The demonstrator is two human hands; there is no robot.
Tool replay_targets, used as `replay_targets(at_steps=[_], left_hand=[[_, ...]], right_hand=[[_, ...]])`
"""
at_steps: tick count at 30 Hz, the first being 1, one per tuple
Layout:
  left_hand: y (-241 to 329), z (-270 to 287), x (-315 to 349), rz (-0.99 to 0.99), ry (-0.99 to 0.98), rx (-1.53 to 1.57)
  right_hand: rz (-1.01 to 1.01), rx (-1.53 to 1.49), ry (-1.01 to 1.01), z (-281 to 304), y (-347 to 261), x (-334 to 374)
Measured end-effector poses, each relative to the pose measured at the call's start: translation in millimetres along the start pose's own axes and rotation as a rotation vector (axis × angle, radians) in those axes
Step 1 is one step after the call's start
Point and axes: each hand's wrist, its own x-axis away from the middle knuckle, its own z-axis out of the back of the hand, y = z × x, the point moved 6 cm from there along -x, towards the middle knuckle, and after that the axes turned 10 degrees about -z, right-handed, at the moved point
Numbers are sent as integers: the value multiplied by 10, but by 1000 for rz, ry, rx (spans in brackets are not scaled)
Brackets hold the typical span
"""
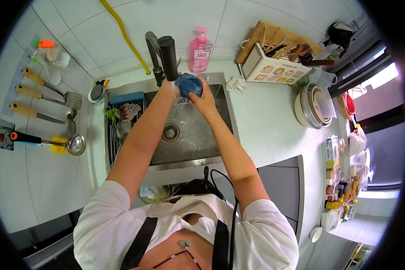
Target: The person washes a blue cloth in a sink by applying soap, scrubbing the fabric with their hands, and rinsing it under running water.
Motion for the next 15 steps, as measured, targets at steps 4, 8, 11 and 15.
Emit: replay_targets(at_steps=[4, 8, 11, 15], left_hand=[[60, -31, 143, 37, -177, -178], [269, -5, 458, 94, -285, -254], [441, -53, 932, 101, -255, -268], [445, 150, 792, -15, -361, -189]], right_hand=[[332, 299, 40, -98, -98, -4], [-84, -129, -215, -226, -127, 17], [-113, -203, -161, -198, -72, -34], [258, 126, 80, -389, -71, 117]])
